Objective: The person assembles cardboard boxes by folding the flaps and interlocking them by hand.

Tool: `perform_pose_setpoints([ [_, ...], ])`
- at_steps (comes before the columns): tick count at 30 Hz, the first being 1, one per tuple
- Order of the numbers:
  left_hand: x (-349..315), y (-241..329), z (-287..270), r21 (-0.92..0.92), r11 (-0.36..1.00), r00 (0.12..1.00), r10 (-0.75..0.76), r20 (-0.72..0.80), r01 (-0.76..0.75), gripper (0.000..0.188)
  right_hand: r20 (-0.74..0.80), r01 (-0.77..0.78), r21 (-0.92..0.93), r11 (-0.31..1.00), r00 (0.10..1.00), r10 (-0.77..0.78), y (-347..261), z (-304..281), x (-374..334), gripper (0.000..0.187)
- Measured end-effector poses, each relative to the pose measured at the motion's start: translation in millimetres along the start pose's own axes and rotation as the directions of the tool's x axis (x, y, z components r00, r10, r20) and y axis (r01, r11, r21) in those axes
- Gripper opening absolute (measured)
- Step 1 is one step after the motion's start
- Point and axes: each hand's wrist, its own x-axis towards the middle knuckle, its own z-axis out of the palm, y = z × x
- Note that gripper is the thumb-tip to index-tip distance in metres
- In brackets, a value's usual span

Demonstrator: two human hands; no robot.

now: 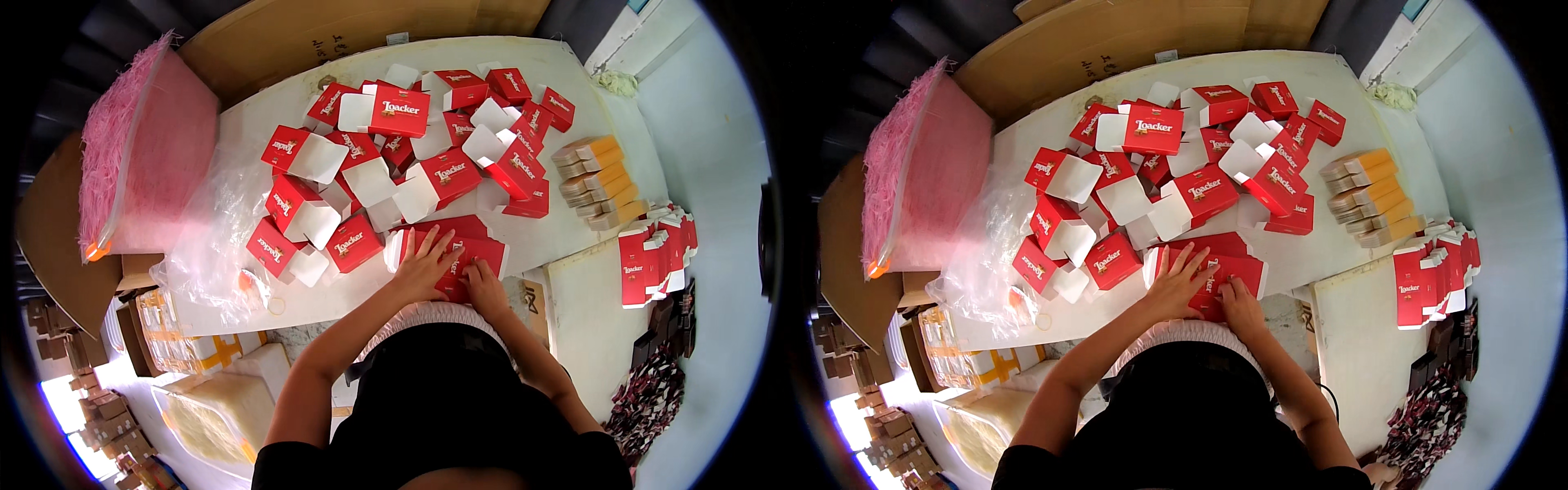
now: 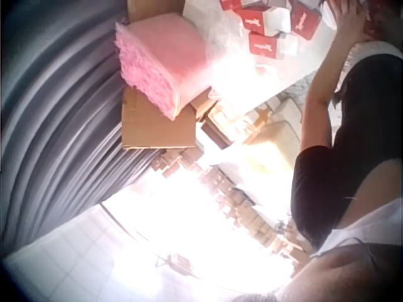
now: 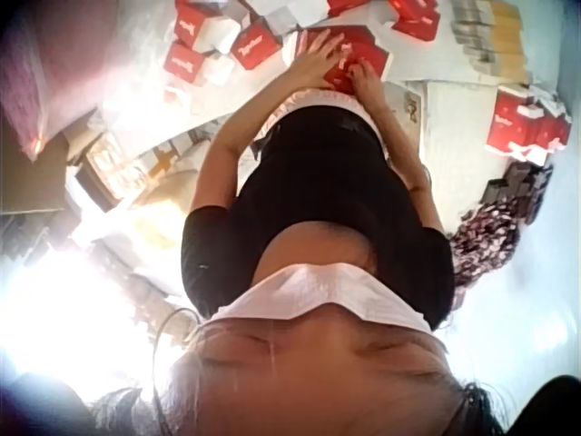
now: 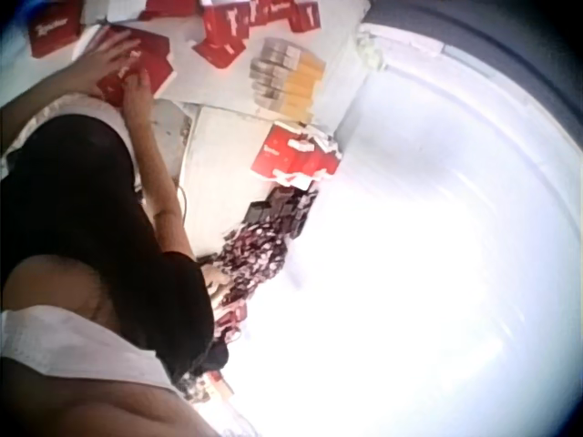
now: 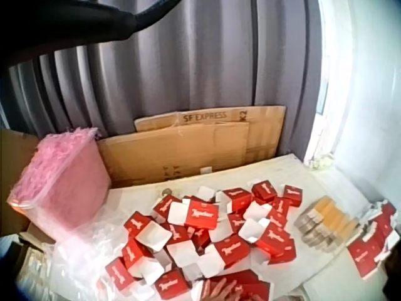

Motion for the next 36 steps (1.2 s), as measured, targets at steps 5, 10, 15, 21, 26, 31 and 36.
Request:
perform_pose_setpoints([
  [5,2,1,7,-0.070,0.997,0.998,-0.047,-0.028,0.045,0.101,0.091,0.154,-0.156,0.976,0.986,-0.141,7,-1,-1,0.009],
  [10,24,-18,-5,-0.283,0.958,0.994,-0.068,-0.085,0.041,0.080,0.049,0.215,-0.142,0.966,0.977,-0.210,25,6,-10,0.007],
  [15,97,-42,12,-0.167,0.985,0.935,0.018,0.354,0.044,0.108,0.111,0.009,0.210,0.978,0.993,-0.033,-9,-23,-10,0.013],
  [21,113,-52,4,-0.234,0.964,0.838,0.023,0.545,0.126,0.118,0.180,-0.012,0.157,0.988,0.984,-0.016,2,-41,-23,0.014],
  [26,132,-39,11,-0.293,0.949,0.554,0.183,0.812,0.116,0.108,0.296,0.122,0.049,0.991,0.946,-0.131,18,-55,-40,0.013],
  [31,136,-36,28,-0.447,0.840,0.455,0.283,0.844,0.307,0.102,0.254,0.145,0.110,0.983,0.952,-0.169,18,-57,-51,0.015],
  [36,130,-43,49,-0.517,0.742,0.516,0.270,0.813,0.426,0.099,0.165,0.121,0.129,0.984,0.976,-0.142,15,-53,-59,0.014],
])
